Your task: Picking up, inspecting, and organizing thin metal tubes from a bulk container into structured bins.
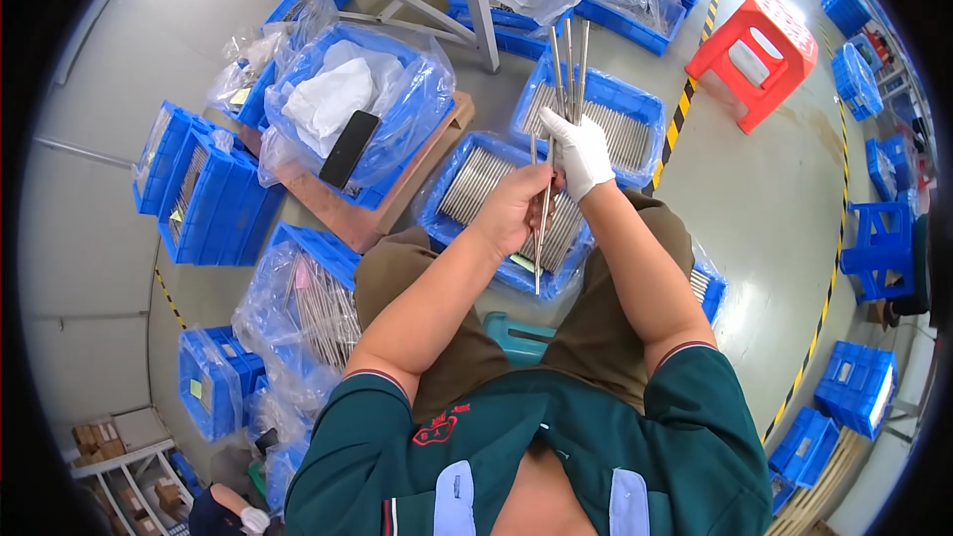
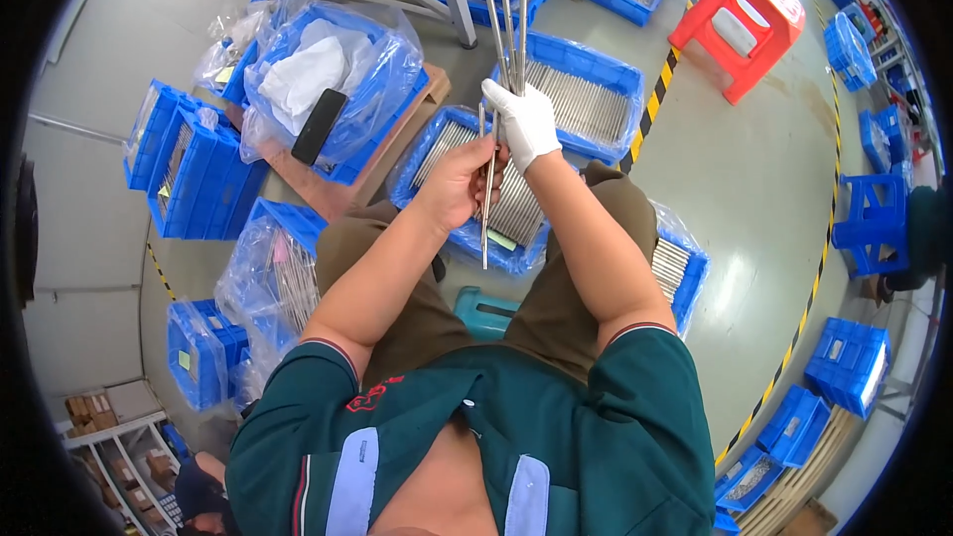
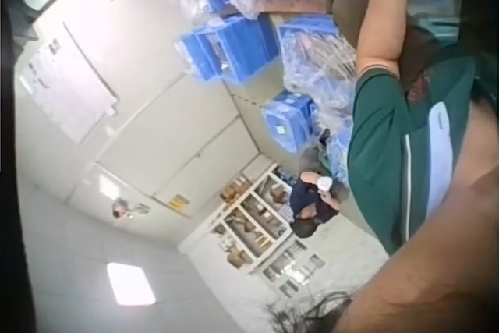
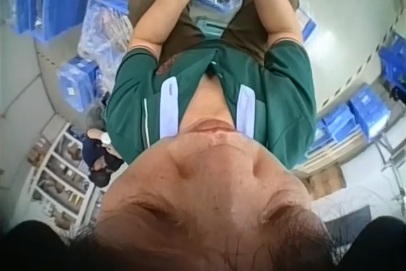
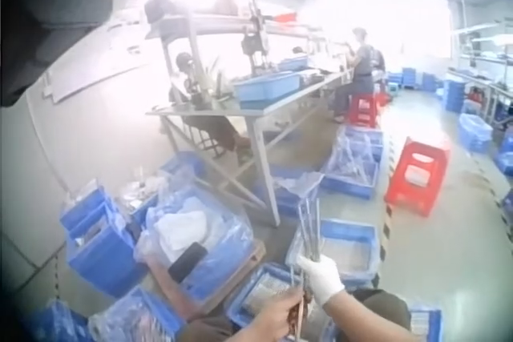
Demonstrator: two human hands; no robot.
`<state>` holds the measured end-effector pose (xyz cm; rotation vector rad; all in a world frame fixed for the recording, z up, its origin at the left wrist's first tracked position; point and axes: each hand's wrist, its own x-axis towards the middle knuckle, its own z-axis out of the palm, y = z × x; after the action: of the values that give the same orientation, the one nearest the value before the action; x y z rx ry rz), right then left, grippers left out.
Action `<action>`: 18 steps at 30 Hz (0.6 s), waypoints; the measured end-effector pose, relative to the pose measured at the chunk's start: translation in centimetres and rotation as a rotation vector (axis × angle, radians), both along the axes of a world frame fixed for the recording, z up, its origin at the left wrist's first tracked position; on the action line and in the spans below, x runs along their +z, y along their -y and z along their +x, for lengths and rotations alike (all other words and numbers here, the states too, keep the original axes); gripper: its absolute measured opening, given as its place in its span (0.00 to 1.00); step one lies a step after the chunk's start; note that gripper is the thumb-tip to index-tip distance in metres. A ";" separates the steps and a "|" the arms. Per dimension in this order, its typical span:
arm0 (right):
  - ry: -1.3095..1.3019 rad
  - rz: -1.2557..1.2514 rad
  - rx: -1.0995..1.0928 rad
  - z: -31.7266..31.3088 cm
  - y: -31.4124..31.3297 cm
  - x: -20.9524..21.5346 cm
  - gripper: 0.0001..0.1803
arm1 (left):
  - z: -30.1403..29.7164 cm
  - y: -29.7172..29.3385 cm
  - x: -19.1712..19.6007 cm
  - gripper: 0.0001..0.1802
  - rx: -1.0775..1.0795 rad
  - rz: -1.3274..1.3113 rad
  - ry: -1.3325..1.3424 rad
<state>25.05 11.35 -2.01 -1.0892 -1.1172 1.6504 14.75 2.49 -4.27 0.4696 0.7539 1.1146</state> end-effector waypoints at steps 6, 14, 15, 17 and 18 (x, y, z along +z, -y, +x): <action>-0.096 -0.146 -0.034 0.4 0.2 0.4 0.12 | 0.8 0.2 1.3 0.16 -0.038 -0.107 0.196; -0.327 -0.200 -0.304 3.8 -6.6 0.2 0.17 | 1.4 2.7 2.1 0.17 -0.208 0.032 0.147; -0.316 -0.182 -0.305 4.5 -7.1 0.5 0.17 | 0.4 2.6 2.0 0.16 -0.314 0.030 0.066; -0.278 -0.177 -0.301 5.3 -7.6 0.4 0.17 | -0.8 2.2 2.1 0.16 -0.292 -0.019 0.053; -0.247 -0.160 -0.256 4.7 -6.8 0.7 0.17 | -1.9 1.9 1.2 0.16 -0.240 0.055 0.058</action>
<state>29.79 18.18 -1.29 -1.0467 -0.6674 1.6357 12.90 0.62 -3.08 0.5568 0.5997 0.9223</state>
